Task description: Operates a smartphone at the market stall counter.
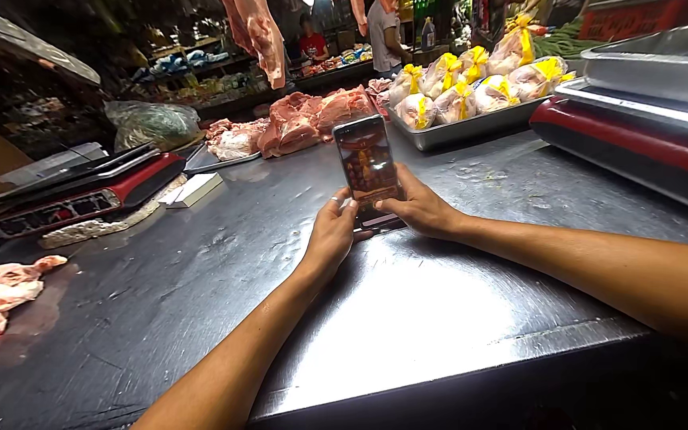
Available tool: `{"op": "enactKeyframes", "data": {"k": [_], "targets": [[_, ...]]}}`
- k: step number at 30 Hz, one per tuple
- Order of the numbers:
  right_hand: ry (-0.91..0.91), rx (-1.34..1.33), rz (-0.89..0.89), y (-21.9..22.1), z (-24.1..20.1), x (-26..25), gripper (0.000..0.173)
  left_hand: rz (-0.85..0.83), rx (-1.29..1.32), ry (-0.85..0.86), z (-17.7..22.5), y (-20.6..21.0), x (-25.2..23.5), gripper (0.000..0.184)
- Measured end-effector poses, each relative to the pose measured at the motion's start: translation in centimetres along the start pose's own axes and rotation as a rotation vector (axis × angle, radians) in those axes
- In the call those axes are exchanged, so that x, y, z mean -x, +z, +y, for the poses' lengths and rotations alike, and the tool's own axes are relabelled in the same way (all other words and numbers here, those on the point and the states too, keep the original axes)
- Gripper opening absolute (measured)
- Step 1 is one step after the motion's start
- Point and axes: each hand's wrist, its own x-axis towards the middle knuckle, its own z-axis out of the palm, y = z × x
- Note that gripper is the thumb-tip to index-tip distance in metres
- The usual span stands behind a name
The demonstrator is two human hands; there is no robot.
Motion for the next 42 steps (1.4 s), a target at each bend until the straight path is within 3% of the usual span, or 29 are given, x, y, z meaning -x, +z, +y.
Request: {"op": "enactKeyframes", "data": {"k": [42], "targets": [[-0.007,-0.004,0.006,0.04,0.32,-0.18,0.06,0.034,0.045,-0.024,0.64,0.57,-0.12,0.034]]}}
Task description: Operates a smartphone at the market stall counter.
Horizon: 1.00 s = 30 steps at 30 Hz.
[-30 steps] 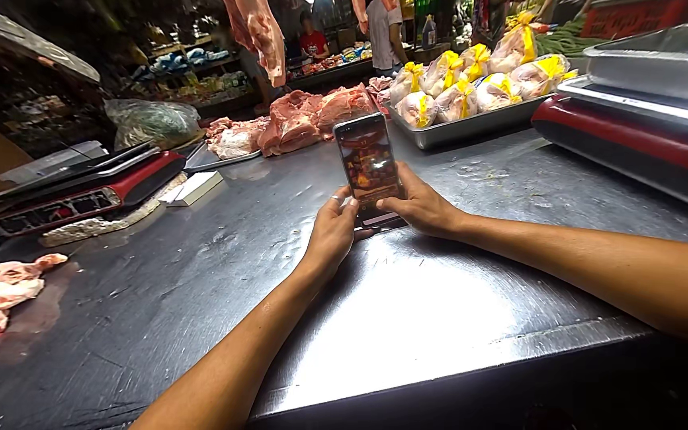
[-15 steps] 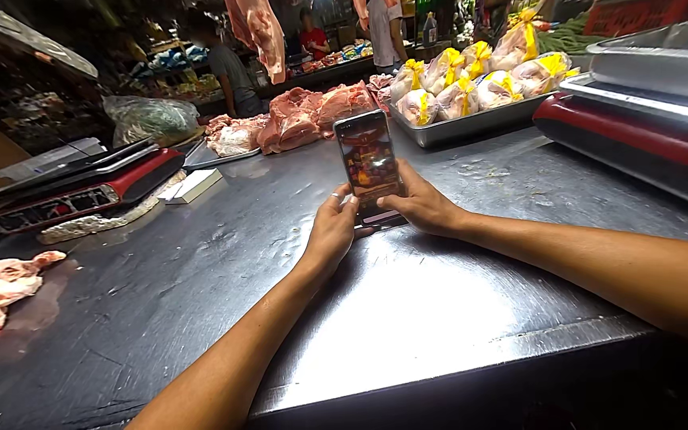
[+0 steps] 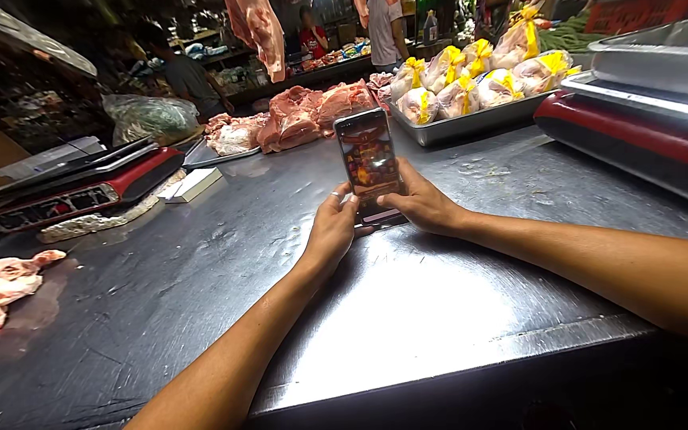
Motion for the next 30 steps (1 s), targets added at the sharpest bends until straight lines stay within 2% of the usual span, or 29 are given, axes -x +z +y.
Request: {"op": "enactKeyframes", "data": {"k": [30], "targets": [[-0.006,-0.001,-0.005,-0.01,0.01,0.0,0.061,0.009,0.001,-0.012,0.12,0.07,0.1,0.033]]}}
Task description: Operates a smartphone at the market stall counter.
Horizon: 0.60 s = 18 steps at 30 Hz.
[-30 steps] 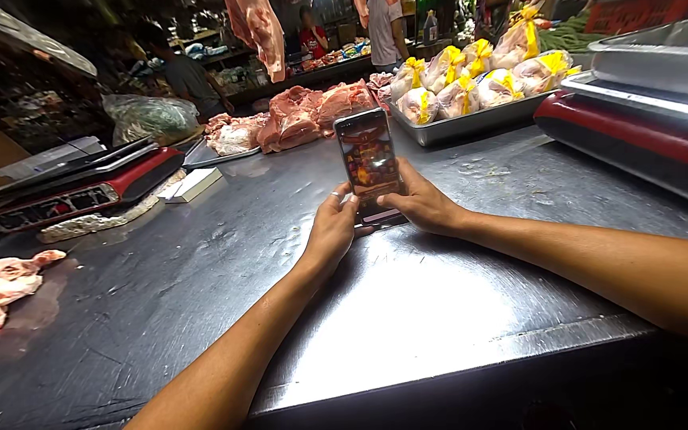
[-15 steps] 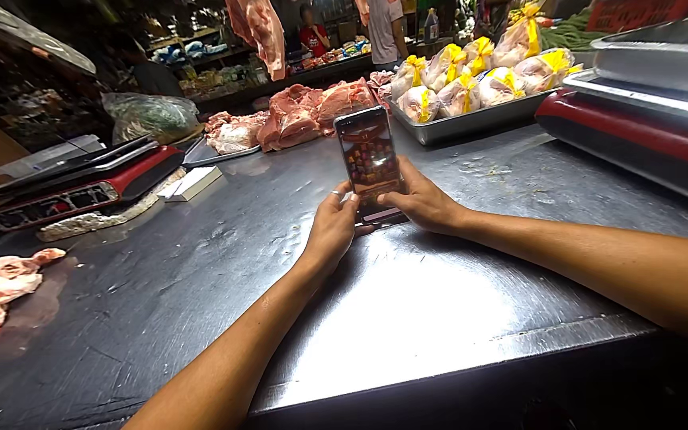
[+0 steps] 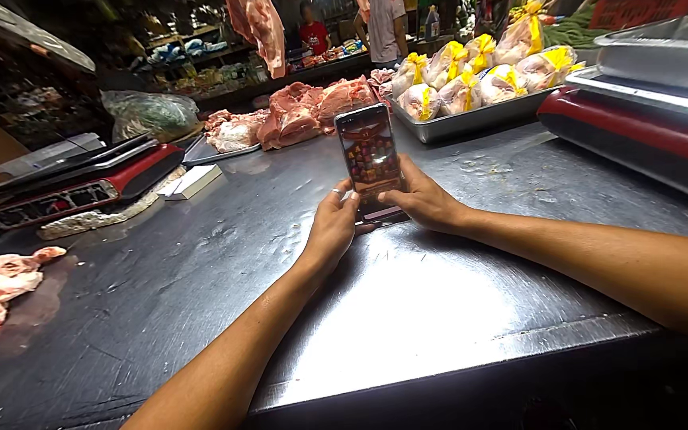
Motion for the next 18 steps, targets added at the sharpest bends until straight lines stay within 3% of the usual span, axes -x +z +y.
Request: {"op": "enactKeyframes", "data": {"k": [18], "targets": [[0.01,0.003,-0.003,0.0,-0.13,0.08,0.061,-0.003,0.002,0.005,0.0,0.01,0.01,0.033]]}}
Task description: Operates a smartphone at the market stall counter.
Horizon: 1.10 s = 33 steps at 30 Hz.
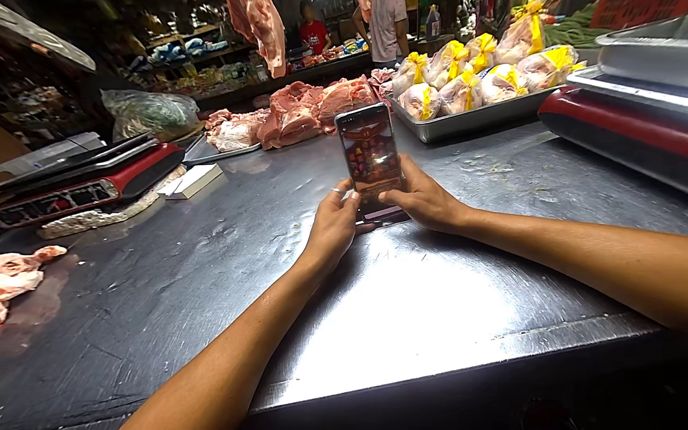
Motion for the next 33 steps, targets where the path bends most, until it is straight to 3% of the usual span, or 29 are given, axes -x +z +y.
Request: {"op": "enactKeyframes", "data": {"k": [33], "targets": [[-0.007,-0.021,-0.003,0.0,-0.01,0.04,0.06,-0.005,0.001,0.007,-0.12,-0.06,-0.06,0.033]]}}
